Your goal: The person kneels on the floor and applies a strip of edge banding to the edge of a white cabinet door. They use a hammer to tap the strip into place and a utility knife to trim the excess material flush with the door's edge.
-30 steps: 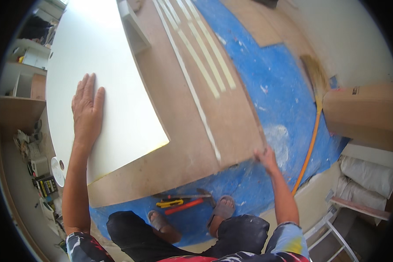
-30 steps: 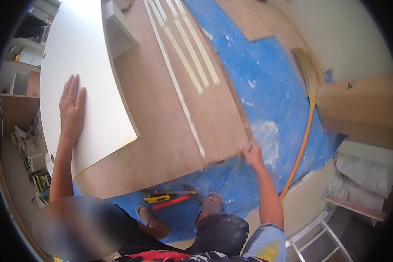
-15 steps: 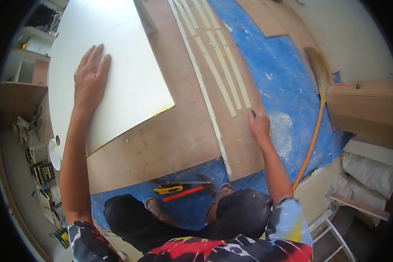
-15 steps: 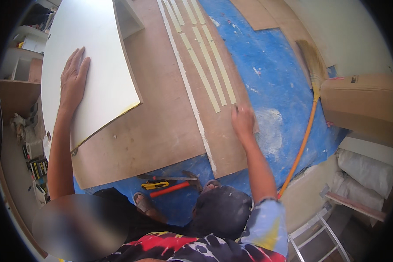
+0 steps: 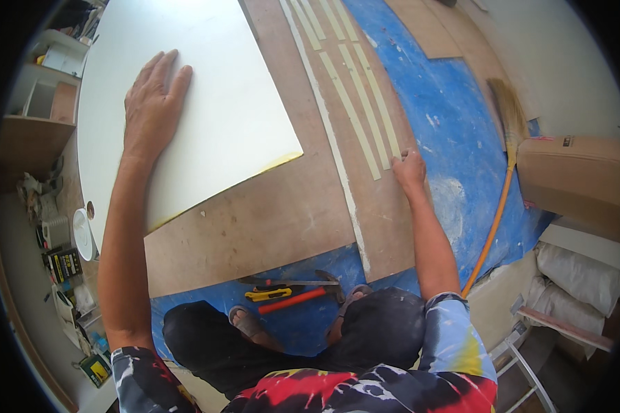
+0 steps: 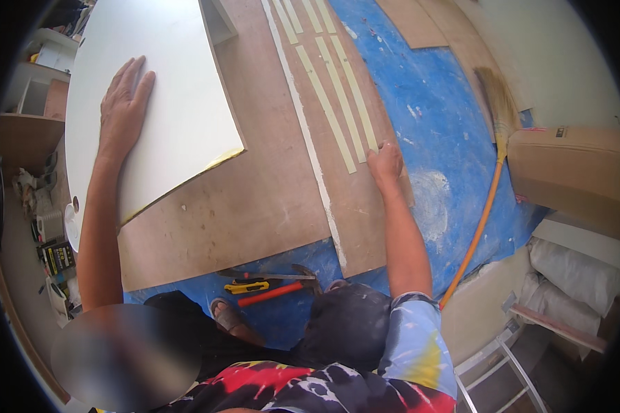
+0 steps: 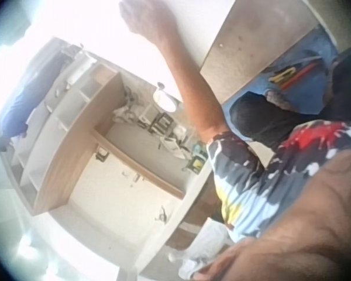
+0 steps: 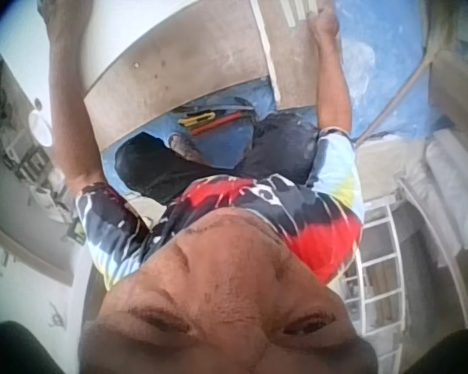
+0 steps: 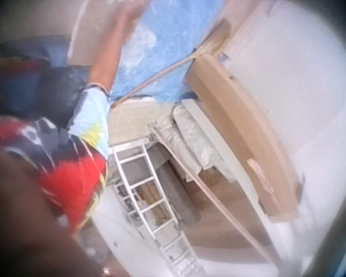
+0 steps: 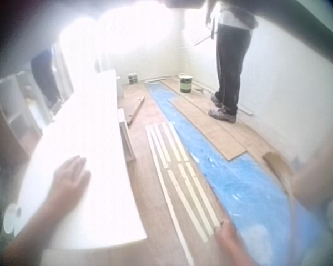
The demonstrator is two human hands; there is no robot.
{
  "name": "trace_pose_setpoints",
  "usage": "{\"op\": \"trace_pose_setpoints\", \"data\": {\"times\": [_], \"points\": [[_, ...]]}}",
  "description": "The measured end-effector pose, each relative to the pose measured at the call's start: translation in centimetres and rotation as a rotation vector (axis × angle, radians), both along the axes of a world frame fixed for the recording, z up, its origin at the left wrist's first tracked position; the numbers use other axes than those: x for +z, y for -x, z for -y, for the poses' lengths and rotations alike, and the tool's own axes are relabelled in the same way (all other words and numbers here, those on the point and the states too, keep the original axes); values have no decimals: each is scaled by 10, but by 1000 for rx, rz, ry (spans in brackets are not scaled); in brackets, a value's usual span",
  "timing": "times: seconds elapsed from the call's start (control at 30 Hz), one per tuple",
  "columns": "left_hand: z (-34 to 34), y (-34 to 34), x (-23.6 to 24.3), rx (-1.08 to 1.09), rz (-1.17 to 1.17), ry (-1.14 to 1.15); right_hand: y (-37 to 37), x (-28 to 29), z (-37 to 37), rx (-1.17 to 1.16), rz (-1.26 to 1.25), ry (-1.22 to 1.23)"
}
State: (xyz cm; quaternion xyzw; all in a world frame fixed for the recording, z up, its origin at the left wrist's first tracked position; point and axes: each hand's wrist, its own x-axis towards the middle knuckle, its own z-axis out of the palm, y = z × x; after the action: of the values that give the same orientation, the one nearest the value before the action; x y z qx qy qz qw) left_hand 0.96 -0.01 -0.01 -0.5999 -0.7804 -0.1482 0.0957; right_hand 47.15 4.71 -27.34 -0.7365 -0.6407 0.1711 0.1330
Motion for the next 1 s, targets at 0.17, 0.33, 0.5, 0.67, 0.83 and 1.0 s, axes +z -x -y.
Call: {"op": "trace_pose_setpoints", "data": {"times": [0.17,0.33,0.5,0.67,0.83,1.0], "points": [[-2,-1,-3,-28,-9,-2,7,4,-6,93,188,74],[1,-4,-5,1,-22,24,7,30,-12,88,212,85],[0,-8,-5,23,58,42,8,90,-37,162,-116,-274],[1,-8,-4,15,106,4,27,198,-74,31,-218,-512],[18,-8,-1,-28,515,-35,-4,286,-48,78,-468,-678],[40,-23,-8,-124,263,-11,-30,226,-7,171,-341,-113]]}}
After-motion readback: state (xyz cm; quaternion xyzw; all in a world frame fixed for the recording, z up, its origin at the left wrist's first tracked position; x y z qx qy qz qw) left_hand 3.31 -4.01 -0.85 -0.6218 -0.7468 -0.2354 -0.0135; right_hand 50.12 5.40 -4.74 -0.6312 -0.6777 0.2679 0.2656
